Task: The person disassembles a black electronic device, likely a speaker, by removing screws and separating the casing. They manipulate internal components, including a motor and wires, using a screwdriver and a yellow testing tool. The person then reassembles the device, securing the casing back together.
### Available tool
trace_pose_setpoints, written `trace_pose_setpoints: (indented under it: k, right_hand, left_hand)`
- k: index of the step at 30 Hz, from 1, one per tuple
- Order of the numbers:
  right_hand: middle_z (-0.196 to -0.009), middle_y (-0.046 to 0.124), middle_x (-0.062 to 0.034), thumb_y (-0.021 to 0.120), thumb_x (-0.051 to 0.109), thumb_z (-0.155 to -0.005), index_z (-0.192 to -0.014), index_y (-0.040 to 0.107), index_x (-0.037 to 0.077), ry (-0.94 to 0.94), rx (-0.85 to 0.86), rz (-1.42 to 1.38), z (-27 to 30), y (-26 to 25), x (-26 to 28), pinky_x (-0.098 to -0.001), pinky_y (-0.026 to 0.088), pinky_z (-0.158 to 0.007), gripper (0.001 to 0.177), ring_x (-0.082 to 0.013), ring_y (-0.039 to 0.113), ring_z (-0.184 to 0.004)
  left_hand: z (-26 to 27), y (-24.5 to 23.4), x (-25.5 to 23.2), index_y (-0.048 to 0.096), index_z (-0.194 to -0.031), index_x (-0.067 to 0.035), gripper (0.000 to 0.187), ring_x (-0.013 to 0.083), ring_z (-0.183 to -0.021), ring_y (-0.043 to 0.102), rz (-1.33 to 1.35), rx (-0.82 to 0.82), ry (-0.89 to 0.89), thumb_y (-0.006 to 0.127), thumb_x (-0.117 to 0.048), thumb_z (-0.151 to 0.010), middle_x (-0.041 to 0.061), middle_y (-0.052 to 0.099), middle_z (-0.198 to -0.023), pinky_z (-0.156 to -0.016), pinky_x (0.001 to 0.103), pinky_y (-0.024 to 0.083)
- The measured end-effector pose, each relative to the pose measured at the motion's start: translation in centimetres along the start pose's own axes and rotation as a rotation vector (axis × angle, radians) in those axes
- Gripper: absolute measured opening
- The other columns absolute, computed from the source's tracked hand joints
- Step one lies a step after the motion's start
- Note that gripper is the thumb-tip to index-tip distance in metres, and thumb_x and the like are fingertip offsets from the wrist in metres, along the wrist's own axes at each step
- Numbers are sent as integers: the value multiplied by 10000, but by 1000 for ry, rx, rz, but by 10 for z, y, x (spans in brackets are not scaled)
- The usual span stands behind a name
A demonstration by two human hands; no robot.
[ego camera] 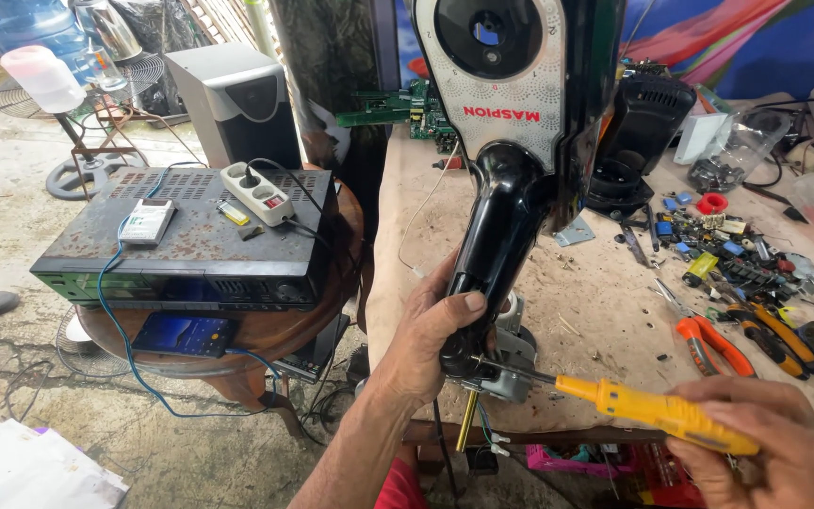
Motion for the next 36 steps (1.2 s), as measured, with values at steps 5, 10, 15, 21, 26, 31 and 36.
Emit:
trace_pose_setpoints:
  k: [5, 10, 15, 21, 26, 31, 36]
  right_hand:
    - [-538, 847, -128, 600, 350, -865, -1306, 780, 260, 677, 276, -36, 14, 5, -20, -374, 615, -398, 484, -238, 732, -368]
    - [-857, 660, -135, 594, 275, -874, -1085, 688, 31, 206, -30, -385, -26, 10, 58, -294, 509, -685, 336, -177, 627, -734]
    - [-752, 730, -169, 605, 433, -894, -1131, 681, -79, 350, 76, -589, 3, 31, -16, -314, 581, -429, 570, -198, 692, -431]
    - [-1005, 636, -206, 464, 206, -1006, -1244, 533, -108, 385, -225, -387, -2, 14, 35, -293, 379, -428, 400, -213, 496, -380]
    - [-775, 673, -195, 485, 189, -941, -1011, 648, -112, 365, -200, -359, -35, 7, 103, -241, 423, -363, 349, -192, 549, -368]
    - [-1143, 695, -230, 569, 233, -928, -1220, 521, 59, 197, -113, -627, -12, 19, 46, -267, 619, -516, 343, -224, 748, -518]
    - [-892, 675, -138, 512, 275, -960, -1184, 526, -2, 202, -77, -476, -12, 18, 36, -239, 490, -449, 356, -130, 609, -411]
  left_hand:
    - [1, -4, 1, 588, -1202, -14, 588, 187, -567, 572, 24, 0, 23, 692, -375, -749, 106, 590, -846, -542, 288, 482]
    - [0, -11, 8, 581, -1251, -8, 638, 200, -576, 582, 36, -20, -4, 683, -373, -738, 152, 627, -880, -558, 296, 489]
    - [1, -11, 7, 568, -1309, 0, 686, 198, -577, 581, 40, -6, -10, 675, -360, -735, 165, 628, -893, -555, 290, 501]
    - [1, -10, 5, 574, -1292, 1, 648, 196, -583, 576, 39, -4, 15, 682, -351, -758, 135, 610, -877, -560, 297, 502]
    - [2, -7, 4, 592, -1258, -16, 607, 181, -566, 564, 22, -16, 13, 660, -344, -752, 116, 604, -852, -536, 277, 483]
    - [1, -9, 7, 587, -1242, -13, 611, 180, -560, 568, 29, -12, 17, 678, -356, -745, 120, 610, -853, -528, 278, 479]
    - [0, -4, 3, 582, -1273, -5, 630, 185, -554, 564, 20, 17, 34, 660, -344, -748, 115, 594, -848, -527, 277, 475]
Point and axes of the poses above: each hand's wrist, its own z-axis away from the middle knuckle, its own y-axis out of the palm, x = y × z, the point moved 7 cm from there along -z, towards the middle knuckle
